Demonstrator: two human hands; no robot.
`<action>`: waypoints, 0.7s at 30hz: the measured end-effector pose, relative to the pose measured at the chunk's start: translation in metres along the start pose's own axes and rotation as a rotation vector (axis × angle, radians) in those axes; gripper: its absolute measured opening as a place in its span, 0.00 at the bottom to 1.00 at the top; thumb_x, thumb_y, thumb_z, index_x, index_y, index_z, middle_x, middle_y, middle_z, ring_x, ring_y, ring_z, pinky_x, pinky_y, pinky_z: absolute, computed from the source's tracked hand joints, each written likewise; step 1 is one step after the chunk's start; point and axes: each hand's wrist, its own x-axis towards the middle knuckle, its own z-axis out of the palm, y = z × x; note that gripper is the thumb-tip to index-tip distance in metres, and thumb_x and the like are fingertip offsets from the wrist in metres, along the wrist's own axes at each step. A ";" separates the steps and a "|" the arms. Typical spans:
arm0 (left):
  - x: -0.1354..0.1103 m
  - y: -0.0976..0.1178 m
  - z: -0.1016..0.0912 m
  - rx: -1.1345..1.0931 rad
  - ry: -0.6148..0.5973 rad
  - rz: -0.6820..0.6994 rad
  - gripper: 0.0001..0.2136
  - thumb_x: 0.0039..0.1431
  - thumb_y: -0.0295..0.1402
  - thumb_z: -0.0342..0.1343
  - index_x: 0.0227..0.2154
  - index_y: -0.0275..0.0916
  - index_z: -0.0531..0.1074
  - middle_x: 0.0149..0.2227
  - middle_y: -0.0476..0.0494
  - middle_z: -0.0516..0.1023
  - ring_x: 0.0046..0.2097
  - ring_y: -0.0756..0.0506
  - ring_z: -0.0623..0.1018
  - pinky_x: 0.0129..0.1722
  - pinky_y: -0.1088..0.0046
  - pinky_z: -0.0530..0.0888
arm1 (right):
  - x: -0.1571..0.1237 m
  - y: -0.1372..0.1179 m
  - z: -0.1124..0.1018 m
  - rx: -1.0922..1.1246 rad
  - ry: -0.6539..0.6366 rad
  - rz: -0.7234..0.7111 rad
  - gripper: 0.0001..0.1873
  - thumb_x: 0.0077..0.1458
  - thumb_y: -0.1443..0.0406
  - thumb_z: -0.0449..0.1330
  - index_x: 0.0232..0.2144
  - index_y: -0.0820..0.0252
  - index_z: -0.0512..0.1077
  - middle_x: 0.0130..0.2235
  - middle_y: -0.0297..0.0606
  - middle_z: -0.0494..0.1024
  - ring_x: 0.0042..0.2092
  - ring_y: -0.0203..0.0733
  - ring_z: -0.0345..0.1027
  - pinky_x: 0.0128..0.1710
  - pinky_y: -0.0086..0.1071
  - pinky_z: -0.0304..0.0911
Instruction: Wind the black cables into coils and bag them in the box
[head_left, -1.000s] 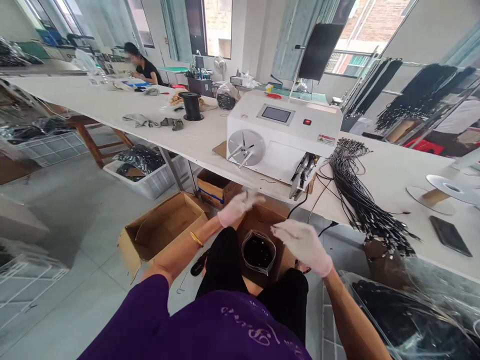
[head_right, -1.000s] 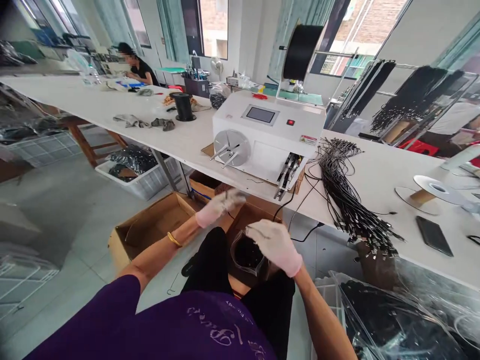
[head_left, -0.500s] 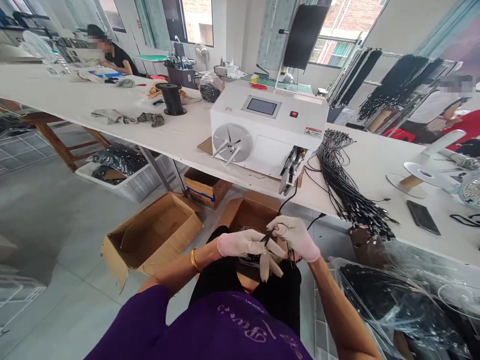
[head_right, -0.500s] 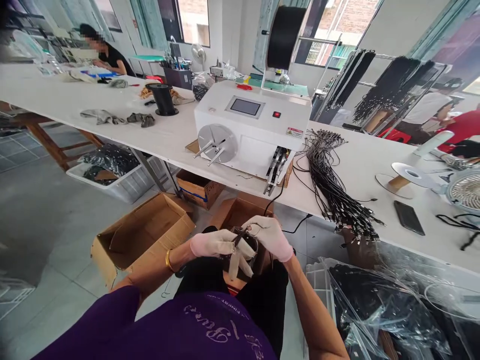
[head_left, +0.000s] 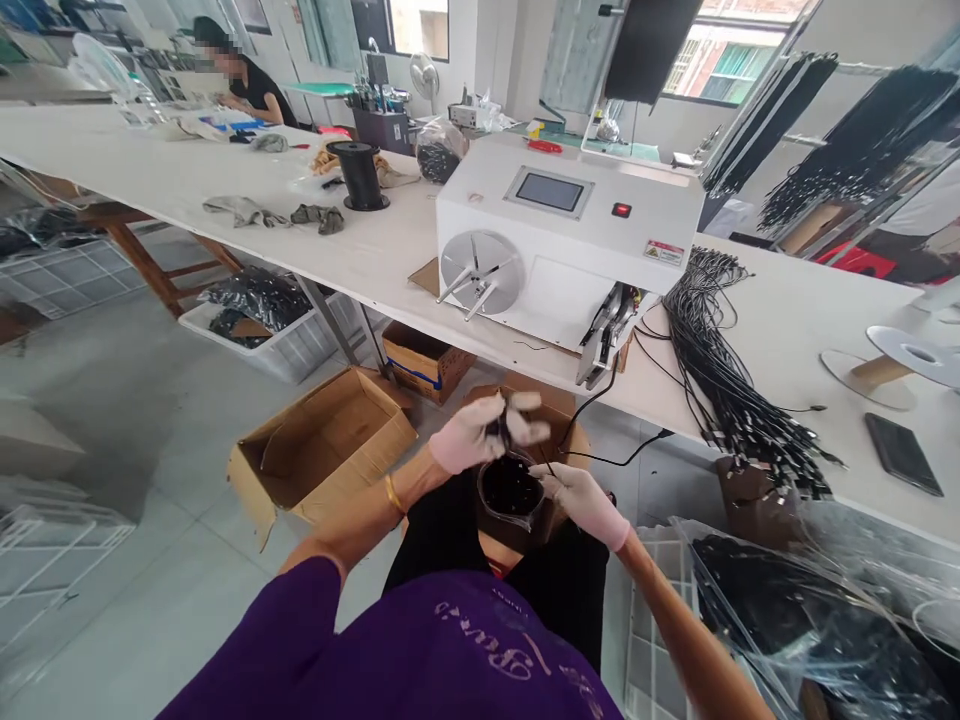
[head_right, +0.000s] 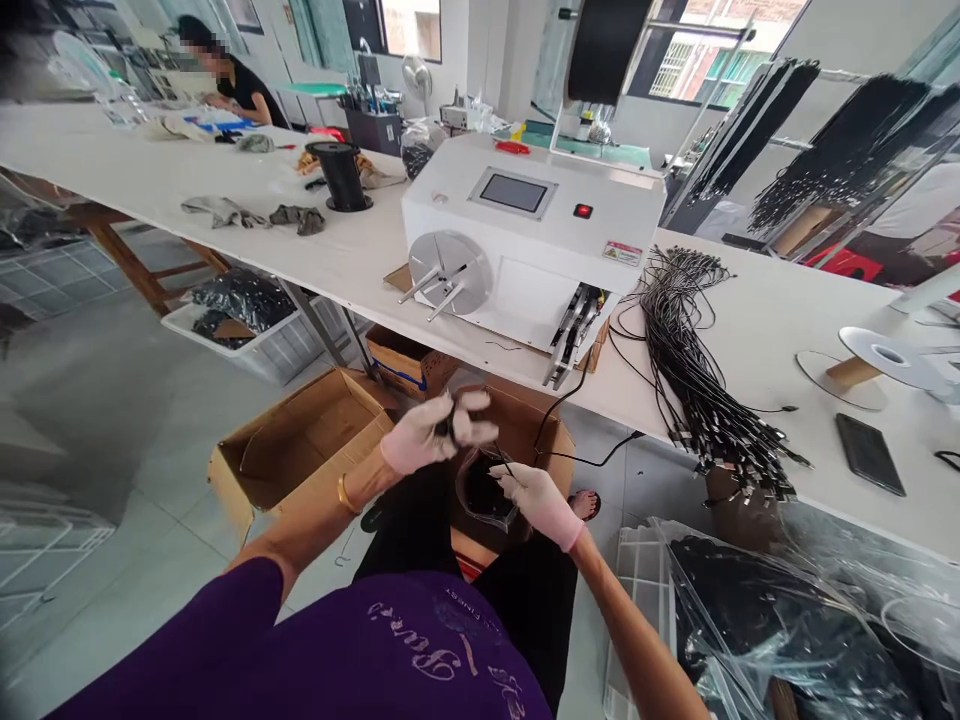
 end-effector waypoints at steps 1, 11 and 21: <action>0.009 0.004 0.003 0.074 0.007 0.098 0.23 0.55 0.49 0.54 0.43 0.33 0.72 0.31 0.39 0.79 0.49 0.38 0.76 0.52 0.61 0.66 | 0.000 -0.006 -0.002 -0.147 0.005 -0.031 0.18 0.64 0.59 0.47 0.46 0.60 0.73 0.34 0.39 0.76 0.32 0.38 0.67 0.33 0.32 0.61; 0.078 -0.007 0.024 0.814 -0.376 -0.190 0.13 0.57 0.41 0.54 0.23 0.37 0.67 0.14 0.52 0.66 0.20 0.51 0.68 0.27 0.74 0.66 | 0.024 -0.056 -0.088 -0.616 0.246 -0.055 0.10 0.58 0.65 0.55 0.36 0.56 0.77 0.32 0.38 0.75 0.36 0.42 0.67 0.35 0.34 0.60; 0.095 -0.006 0.047 0.127 -0.286 -0.063 0.18 0.54 0.46 0.58 0.24 0.37 0.62 0.12 0.57 0.57 0.18 0.54 0.63 0.28 0.73 0.68 | 0.025 -0.045 -0.097 0.528 0.275 0.181 0.23 0.41 0.47 0.66 0.22 0.61 0.70 0.21 0.32 0.69 0.20 0.32 0.59 0.19 0.29 0.62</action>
